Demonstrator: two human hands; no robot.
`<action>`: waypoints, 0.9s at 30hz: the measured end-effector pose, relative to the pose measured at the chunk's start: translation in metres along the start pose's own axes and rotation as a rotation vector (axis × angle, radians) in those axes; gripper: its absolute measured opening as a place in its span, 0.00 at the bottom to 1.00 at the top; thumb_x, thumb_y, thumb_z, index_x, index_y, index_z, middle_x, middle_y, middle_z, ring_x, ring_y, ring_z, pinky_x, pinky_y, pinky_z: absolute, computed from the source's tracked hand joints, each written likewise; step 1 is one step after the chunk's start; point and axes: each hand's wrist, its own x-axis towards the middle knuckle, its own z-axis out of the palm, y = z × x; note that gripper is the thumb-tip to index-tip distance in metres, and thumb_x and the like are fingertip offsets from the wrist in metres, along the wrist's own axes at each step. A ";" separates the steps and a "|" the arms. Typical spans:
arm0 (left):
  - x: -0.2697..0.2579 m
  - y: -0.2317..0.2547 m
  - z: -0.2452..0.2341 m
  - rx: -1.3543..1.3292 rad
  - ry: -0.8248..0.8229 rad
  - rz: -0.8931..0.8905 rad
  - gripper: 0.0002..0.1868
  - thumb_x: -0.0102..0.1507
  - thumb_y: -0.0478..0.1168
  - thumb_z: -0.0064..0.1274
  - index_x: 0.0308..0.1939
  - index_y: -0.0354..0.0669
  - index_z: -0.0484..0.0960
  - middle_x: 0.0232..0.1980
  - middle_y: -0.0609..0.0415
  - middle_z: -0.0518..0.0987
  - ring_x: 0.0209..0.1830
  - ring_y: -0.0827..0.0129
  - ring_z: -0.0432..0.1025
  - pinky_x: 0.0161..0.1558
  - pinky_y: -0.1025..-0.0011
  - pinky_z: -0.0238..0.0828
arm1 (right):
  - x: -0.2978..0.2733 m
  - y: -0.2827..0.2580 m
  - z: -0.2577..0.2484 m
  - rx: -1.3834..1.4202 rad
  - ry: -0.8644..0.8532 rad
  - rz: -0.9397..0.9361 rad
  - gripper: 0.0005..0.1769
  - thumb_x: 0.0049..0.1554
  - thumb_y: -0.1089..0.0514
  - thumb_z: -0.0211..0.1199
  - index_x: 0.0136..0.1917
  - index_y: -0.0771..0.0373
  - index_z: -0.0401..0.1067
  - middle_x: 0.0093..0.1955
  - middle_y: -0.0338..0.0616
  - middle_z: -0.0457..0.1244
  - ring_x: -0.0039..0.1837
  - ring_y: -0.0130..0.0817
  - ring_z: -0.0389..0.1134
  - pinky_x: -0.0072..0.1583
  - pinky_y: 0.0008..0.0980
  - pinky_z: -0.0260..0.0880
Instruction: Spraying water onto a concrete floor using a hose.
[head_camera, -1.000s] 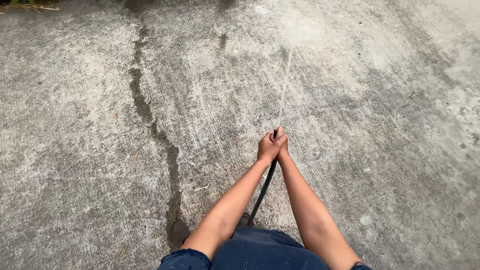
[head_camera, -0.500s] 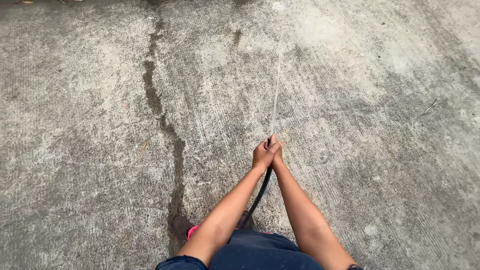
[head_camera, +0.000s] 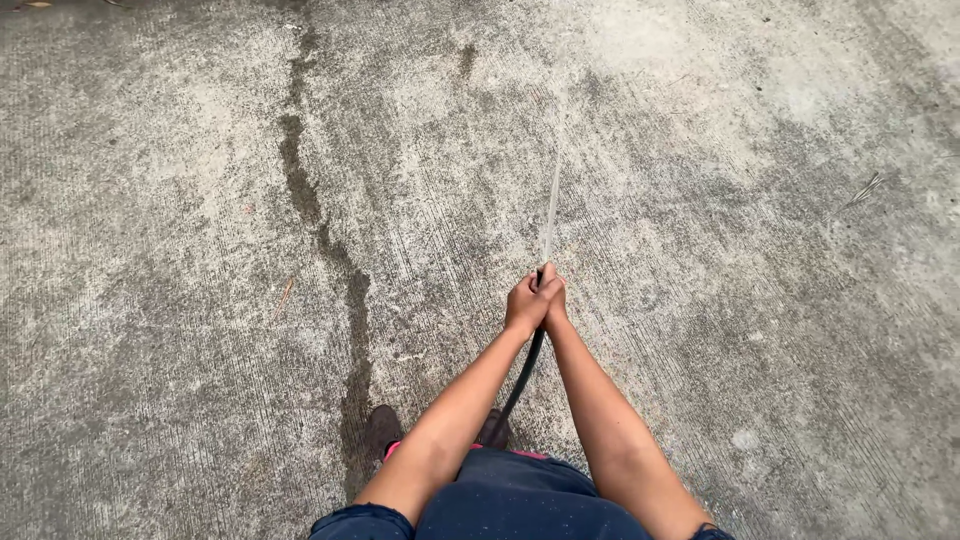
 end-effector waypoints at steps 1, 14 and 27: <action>0.001 -0.004 0.003 0.002 -0.007 -0.001 0.28 0.51 0.63 0.60 0.44 0.46 0.85 0.40 0.52 0.86 0.38 0.64 0.80 0.45 0.67 0.74 | -0.009 -0.006 -0.001 0.002 0.007 0.002 0.28 0.64 0.37 0.44 0.33 0.59 0.62 0.27 0.36 0.55 0.29 0.30 0.54 0.34 0.35 0.52; 0.000 -0.005 0.016 -0.007 -0.031 -0.001 0.28 0.52 0.63 0.61 0.42 0.44 0.82 0.36 0.54 0.84 0.35 0.66 0.78 0.41 0.67 0.73 | -0.004 -0.007 -0.017 0.046 -0.026 0.001 0.27 0.63 0.36 0.43 0.33 0.56 0.59 0.25 0.34 0.52 0.27 0.28 0.50 0.33 0.35 0.49; 0.013 -0.020 -0.020 -0.068 0.130 0.002 0.30 0.51 0.63 0.61 0.47 0.46 0.84 0.40 0.52 0.86 0.38 0.65 0.81 0.43 0.67 0.75 | 0.013 0.012 0.031 -0.116 -0.137 -0.063 0.24 0.64 0.38 0.45 0.38 0.58 0.64 0.27 0.34 0.56 0.30 0.27 0.54 0.35 0.33 0.53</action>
